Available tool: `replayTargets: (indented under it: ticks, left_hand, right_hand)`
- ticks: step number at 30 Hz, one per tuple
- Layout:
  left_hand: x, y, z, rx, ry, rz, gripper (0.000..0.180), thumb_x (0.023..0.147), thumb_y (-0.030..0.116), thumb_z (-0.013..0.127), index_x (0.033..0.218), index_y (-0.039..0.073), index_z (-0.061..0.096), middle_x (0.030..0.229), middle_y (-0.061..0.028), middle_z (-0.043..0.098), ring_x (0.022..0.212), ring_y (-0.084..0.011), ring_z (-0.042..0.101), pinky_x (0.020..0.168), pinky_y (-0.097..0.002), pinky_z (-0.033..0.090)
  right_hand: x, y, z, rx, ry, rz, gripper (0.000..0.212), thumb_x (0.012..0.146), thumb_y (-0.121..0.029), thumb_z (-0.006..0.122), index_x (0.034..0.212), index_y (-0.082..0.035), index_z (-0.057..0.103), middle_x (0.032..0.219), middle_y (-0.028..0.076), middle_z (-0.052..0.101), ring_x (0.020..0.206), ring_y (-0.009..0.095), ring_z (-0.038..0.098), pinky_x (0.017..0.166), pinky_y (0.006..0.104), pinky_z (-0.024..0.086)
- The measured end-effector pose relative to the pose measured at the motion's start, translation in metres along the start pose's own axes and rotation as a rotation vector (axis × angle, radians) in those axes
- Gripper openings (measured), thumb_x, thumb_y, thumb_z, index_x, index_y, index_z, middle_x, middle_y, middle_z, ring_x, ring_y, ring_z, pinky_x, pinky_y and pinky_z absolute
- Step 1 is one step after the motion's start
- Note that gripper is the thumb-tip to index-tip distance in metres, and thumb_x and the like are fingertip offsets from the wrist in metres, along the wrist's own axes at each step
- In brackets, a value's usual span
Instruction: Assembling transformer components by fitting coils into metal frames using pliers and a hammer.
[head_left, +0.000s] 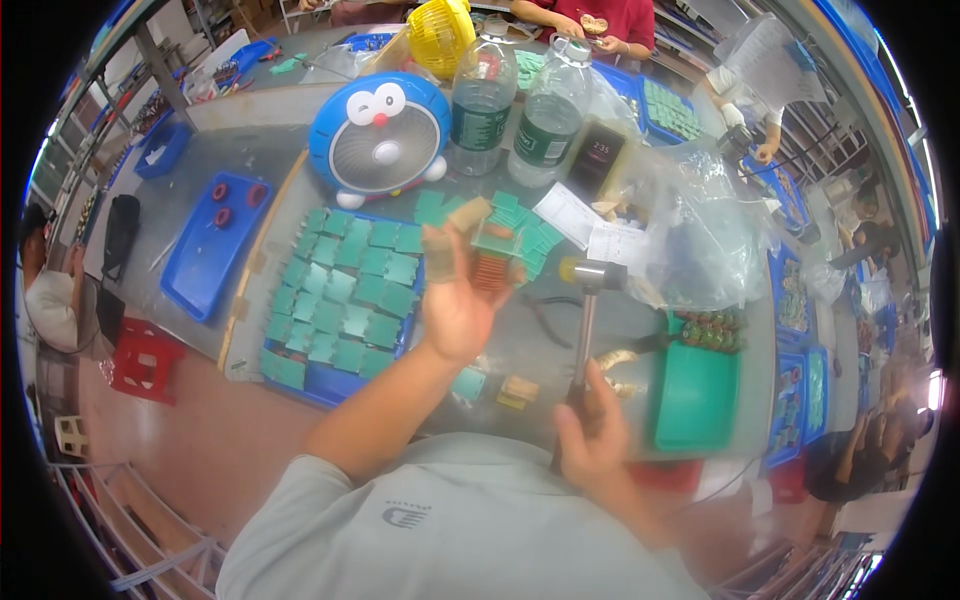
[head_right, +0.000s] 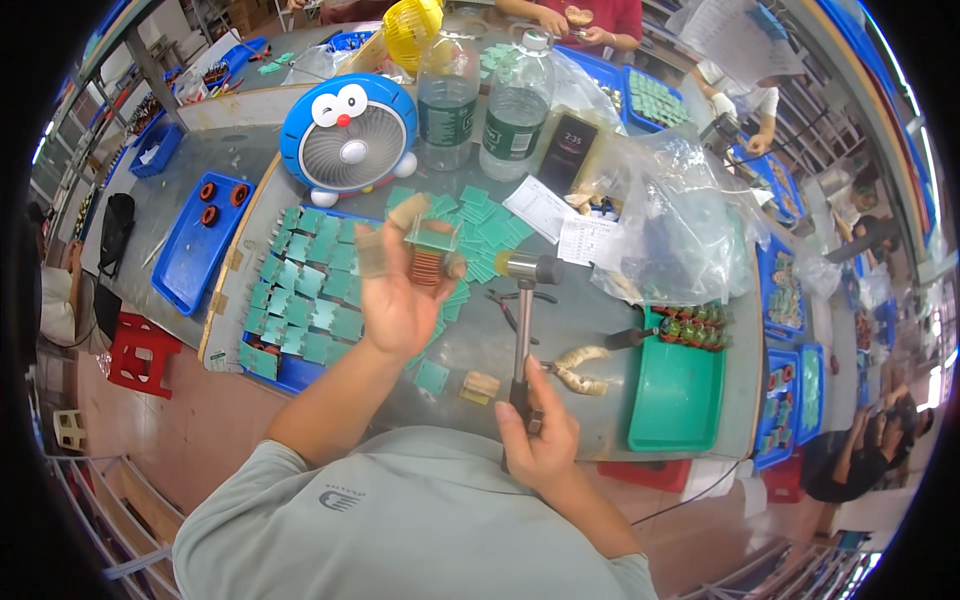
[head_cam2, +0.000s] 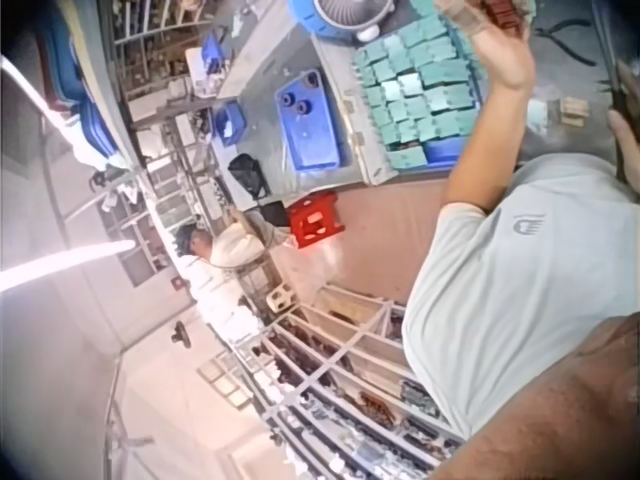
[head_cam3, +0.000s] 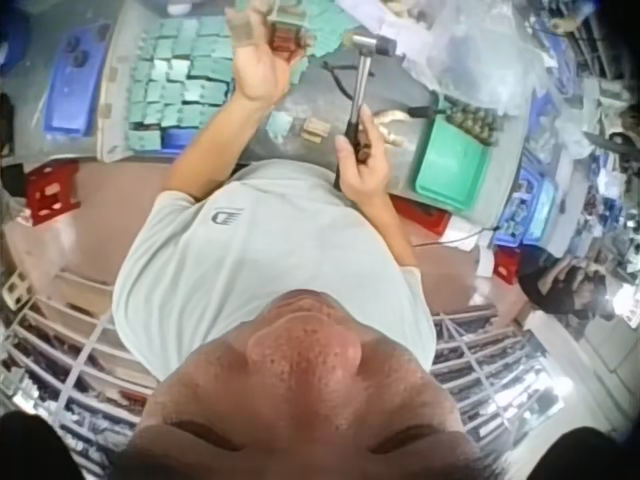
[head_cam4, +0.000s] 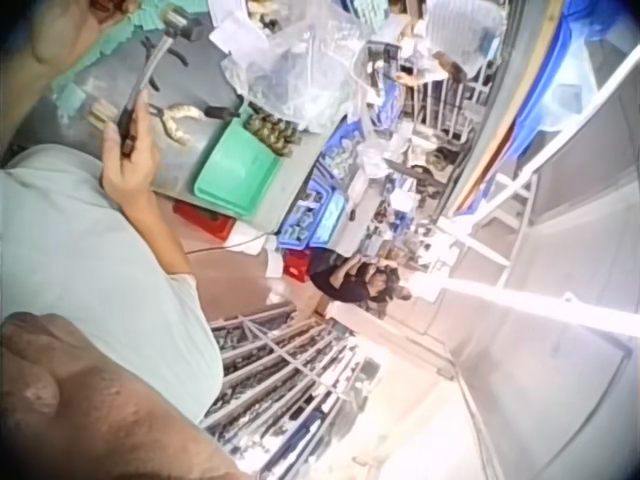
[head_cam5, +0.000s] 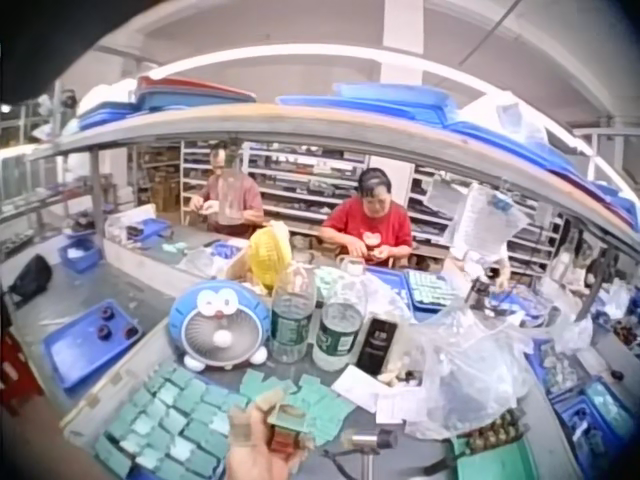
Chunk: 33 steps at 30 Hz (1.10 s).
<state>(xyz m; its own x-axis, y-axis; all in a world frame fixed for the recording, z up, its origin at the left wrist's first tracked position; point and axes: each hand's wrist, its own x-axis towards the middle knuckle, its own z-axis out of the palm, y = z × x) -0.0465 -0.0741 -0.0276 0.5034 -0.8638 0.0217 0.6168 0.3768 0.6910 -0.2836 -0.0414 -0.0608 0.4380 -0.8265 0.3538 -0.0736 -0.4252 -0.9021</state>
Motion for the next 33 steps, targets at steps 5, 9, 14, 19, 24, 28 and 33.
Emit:
replayTargets:
  ticks: [5, 9, 14, 19, 24, 28, 33]
  left_hand:
    - [0.003, -0.001, -0.005, -0.089, -0.042, -0.067, 0.068, 0.101, 0.070, 0.051, 0.144, 0.017, 0.052, 0.114, -0.0010, 0.063, 0.088, -0.0183, 0.064, 0.080, -0.0335, 0.051]
    - [0.015, -0.001, -0.008, -0.227, -0.024, -0.258, 0.049, 0.104, 0.055, 0.057, 0.132, 0.015, 0.061, 0.106, -0.0020, 0.069, 0.075, -0.0174, 0.061, 0.056, -0.0274, 0.039]
    - [0.016, 0.009, -0.005, -0.454, -0.092, -0.369, 0.032, 0.100, 0.038, 0.065, 0.121, 0.015, 0.067, 0.096, -0.0018, 0.071, 0.066, -0.0147, 0.057, 0.051, -0.0266, 0.036]
    - [0.012, 0.020, 0.012, -0.461, -0.128, -0.364, 0.022, 0.099, 0.033, 0.066, 0.112, 0.016, 0.067, 0.090, -0.0006, 0.068, 0.062, -0.0139, 0.055, 0.049, -0.0266, 0.036]
    - [0.004, 0.020, 0.014, -0.432, -0.042, -0.369, 0.016, 0.097, 0.030, 0.067, 0.105, 0.016, 0.067, 0.085, -0.0004, 0.065, 0.061, -0.0147, 0.055, 0.049, -0.0257, 0.035]
    - [0.013, 0.017, 0.007, -0.467, -0.089, -0.351, 0.022, 0.097, 0.033, 0.068, 0.109, 0.014, 0.067, 0.092, -0.0029, 0.066, 0.067, -0.0186, 0.059, 0.055, -0.0310, 0.044]
    - [0.012, 0.027, 0.022, -0.560, 0.166, -0.364, 0.037, 0.102, 0.038, 0.061, 0.122, 0.008, 0.068, 0.097, -0.0109, 0.070, 0.090, -0.0286, 0.065, 0.080, -0.0430, 0.053]
  right_hand:
    - [0.008, -0.004, 0.001, -0.078, 0.008, -0.119, 0.061, 0.095, -0.002, 0.072, 0.150, 0.009, 0.048, 0.103, 0.013, 0.074, 0.086, 0.013, 0.068, 0.077, 0.0262, 0.055]
    - [0.015, -0.016, -0.002, -0.192, -0.071, -0.145, 0.062, 0.093, -0.001, 0.073, 0.149, 0.008, 0.049, 0.099, 0.014, 0.074, 0.079, 0.018, 0.069, 0.072, 0.0299, 0.057]
    - [0.024, -0.024, -0.009, -0.268, -0.077, -0.341, 0.064, 0.087, 0.002, 0.075, 0.147, 0.005, 0.053, 0.084, 0.011, 0.068, 0.062, 0.025, 0.062, 0.056, 0.0360, 0.048]
    - [0.047, -0.010, 0.008, -0.617, -0.214, -0.509, 0.085, 0.078, -0.001, 0.081, 0.154, 0.002, 0.043, 0.075, 0.008, 0.061, 0.058, 0.027, 0.056, 0.054, 0.0393, 0.042]
    - [0.037, -0.003, 0.003, -0.400, -0.096, -0.636, 0.076, 0.082, -0.002, 0.079, 0.151, 0.001, 0.048, 0.075, 0.006, 0.061, 0.059, 0.025, 0.056, 0.056, 0.0401, 0.044]
    - [0.040, 0.008, 0.018, -0.414, -0.096, -0.510, 0.073, 0.079, 0.000, 0.079, 0.147, 0.005, 0.051, 0.072, 0.009, 0.059, 0.057, 0.028, 0.053, 0.054, 0.0399, 0.042]
    - [0.037, 0.010, 0.000, -0.377, 0.067, -0.625, 0.076, 0.078, 0.001, 0.079, 0.148, 0.003, 0.052, 0.075, 0.007, 0.059, 0.057, 0.026, 0.053, 0.054, 0.0397, 0.040]
